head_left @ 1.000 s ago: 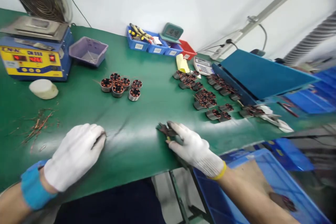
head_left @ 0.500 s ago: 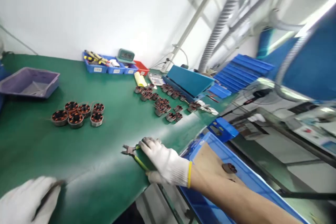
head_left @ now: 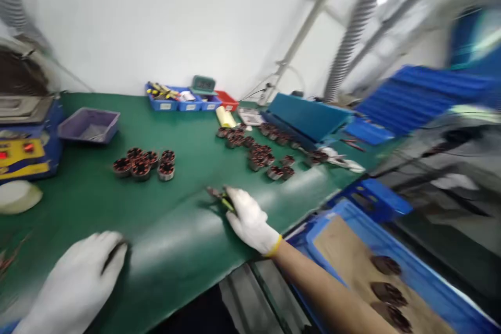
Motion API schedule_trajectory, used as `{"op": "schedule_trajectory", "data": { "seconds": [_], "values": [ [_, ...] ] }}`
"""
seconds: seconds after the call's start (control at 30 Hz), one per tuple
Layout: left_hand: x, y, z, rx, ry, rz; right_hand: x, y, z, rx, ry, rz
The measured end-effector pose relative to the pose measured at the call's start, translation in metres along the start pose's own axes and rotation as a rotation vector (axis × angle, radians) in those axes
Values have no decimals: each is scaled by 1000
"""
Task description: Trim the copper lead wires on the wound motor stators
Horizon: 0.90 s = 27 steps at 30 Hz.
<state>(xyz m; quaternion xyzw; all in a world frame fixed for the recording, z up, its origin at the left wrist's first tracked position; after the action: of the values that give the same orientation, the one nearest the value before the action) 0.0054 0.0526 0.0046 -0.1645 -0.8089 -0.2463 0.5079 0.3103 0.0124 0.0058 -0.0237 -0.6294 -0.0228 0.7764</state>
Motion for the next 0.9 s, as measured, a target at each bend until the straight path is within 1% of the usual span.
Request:
{"op": "schedule_trajectory", "data": {
  "seconds": [0.03,0.07,0.1,0.13,0.17,0.2,0.23,0.3,0.33,0.47,0.57,0.67,0.77,0.83,0.9],
  "values": [
    [2,1,-4,62,52,55,-6,-4,4,-19,136,15],
    [4,3,-11,75,92,88,-14,-9,9,-60,399,58],
    [6,6,-16,74,124,93,-28,-14,23,-61,694,191],
    [6,8,-18,81,143,119,-43,-21,44,-36,976,384],
    [5,9,-19,89,158,134,-52,-29,67,-5,1145,554],
    [4,9,-18,98,166,156,-58,-38,90,25,1282,744],
    [2,8,-16,108,169,175,-61,-45,111,48,1359,894],
    [0,6,-14,122,170,194,-64,-53,139,36,1446,1099],
    [-1,5,-13,124,166,196,-64,-54,148,10,1471,1154],
    [-1,3,-13,89,142,181,-63,-46,158,-98,1500,1191],
    [-3,3,-13,61,142,177,-63,-43,161,-98,1432,1173],
    [-3,3,-14,53,137,165,-69,-40,164,-86,1332,1135],
    [-3,3,-18,50,139,185,-74,-37,167,-33,1222,1119],
    [-3,2,-17,71,125,218,-72,-33,167,20,1137,1099],
    [3,2,-11,125,28,211,-66,-30,163,94,964,1056]
  ]
}}
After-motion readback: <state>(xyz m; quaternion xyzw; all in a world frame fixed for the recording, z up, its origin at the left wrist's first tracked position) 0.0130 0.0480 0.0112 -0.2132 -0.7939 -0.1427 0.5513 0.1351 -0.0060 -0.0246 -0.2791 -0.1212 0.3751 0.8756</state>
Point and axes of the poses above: each hand's wrist, its own y-axis towards the middle knuckle, its own x-axis out of the back of the hand, z = x × y, the point moved 8 cm from there along y, towards the middle knuckle, and after that the axes turned 3 degrees about z, right-handed, at the moved point
